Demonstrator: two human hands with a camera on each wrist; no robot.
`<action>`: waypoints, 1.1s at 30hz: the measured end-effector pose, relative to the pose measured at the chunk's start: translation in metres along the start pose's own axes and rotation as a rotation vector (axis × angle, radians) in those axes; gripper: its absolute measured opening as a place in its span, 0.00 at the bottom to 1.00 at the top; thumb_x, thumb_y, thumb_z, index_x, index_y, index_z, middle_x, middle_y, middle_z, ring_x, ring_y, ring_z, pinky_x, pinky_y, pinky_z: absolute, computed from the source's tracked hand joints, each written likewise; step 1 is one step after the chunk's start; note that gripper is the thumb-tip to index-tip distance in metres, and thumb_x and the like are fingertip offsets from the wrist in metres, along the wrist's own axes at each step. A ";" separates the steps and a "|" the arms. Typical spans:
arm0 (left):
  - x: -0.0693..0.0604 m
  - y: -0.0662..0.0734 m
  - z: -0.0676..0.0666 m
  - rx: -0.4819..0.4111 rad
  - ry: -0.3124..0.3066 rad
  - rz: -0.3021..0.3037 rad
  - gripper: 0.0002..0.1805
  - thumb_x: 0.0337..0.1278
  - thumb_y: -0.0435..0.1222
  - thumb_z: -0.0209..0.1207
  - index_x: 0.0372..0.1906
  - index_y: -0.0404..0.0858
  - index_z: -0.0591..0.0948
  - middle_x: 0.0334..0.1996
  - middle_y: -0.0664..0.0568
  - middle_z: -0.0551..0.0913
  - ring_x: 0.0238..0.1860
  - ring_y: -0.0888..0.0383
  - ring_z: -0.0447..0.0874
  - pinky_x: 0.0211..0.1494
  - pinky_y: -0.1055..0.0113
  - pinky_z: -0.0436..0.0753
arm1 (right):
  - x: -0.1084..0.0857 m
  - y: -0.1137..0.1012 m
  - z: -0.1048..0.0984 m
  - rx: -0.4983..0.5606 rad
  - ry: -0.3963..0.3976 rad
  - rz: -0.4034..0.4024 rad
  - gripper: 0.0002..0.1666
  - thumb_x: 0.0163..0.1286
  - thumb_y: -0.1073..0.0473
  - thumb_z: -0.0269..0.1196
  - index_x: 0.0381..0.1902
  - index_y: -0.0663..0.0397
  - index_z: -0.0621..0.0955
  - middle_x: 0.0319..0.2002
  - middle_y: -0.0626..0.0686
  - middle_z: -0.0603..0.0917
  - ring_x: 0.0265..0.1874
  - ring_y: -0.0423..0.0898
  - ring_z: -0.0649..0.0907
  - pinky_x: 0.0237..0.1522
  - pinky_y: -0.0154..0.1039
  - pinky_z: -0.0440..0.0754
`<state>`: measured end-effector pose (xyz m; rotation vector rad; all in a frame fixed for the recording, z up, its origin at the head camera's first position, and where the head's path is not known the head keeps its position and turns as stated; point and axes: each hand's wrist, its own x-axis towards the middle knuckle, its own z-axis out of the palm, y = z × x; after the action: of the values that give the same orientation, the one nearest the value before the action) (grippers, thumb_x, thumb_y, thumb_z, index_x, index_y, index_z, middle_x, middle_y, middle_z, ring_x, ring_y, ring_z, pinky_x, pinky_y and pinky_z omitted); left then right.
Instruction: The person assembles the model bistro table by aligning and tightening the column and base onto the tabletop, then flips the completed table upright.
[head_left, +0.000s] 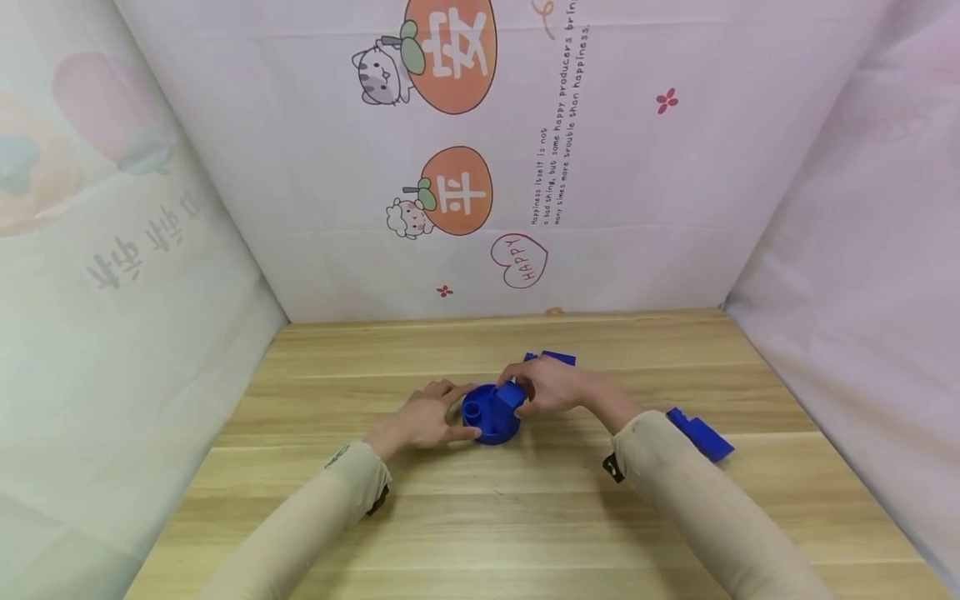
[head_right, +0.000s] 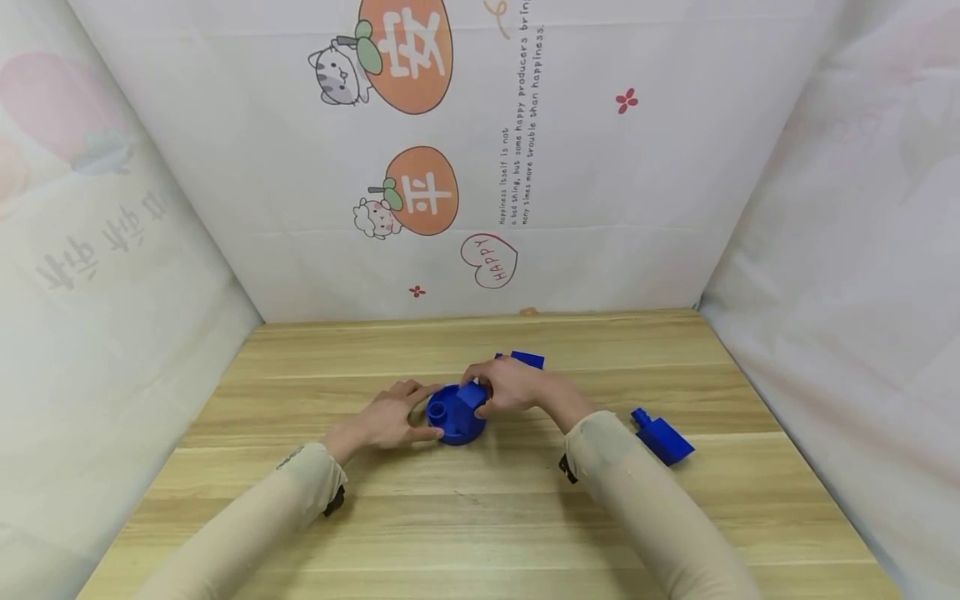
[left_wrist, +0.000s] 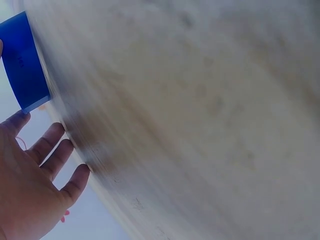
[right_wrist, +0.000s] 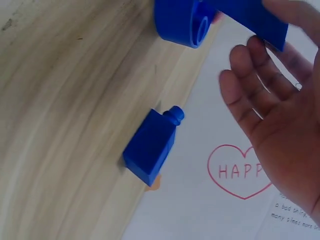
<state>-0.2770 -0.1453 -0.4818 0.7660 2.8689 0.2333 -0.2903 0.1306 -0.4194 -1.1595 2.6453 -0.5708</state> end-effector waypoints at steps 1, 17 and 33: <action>0.000 0.001 -0.001 -0.003 0.003 -0.001 0.51 0.52 0.77 0.48 0.79 0.59 0.55 0.68 0.49 0.69 0.70 0.47 0.66 0.71 0.45 0.66 | 0.000 0.000 0.001 -0.004 0.012 0.007 0.25 0.60 0.45 0.71 0.53 0.45 0.81 0.30 0.45 0.80 0.28 0.38 0.76 0.33 0.33 0.74; -0.001 0.000 0.000 -0.007 0.002 0.003 0.52 0.52 0.78 0.46 0.79 0.59 0.55 0.69 0.48 0.68 0.71 0.46 0.66 0.69 0.44 0.67 | -0.008 0.004 0.012 -0.082 0.062 -0.009 0.27 0.58 0.36 0.72 0.47 0.45 0.82 0.31 0.40 0.79 0.28 0.35 0.75 0.33 0.31 0.74; 0.000 -0.001 0.001 -0.019 0.003 0.000 0.51 0.53 0.77 0.48 0.79 0.59 0.56 0.69 0.48 0.68 0.71 0.46 0.66 0.68 0.44 0.68 | -0.008 0.009 0.018 -0.008 0.094 -0.120 0.31 0.58 0.57 0.67 0.62 0.43 0.79 0.35 0.43 0.82 0.29 0.35 0.77 0.34 0.30 0.77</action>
<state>-0.2771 -0.1460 -0.4831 0.7633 2.8654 0.2616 -0.2849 0.1377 -0.4394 -1.3329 2.6715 -0.6516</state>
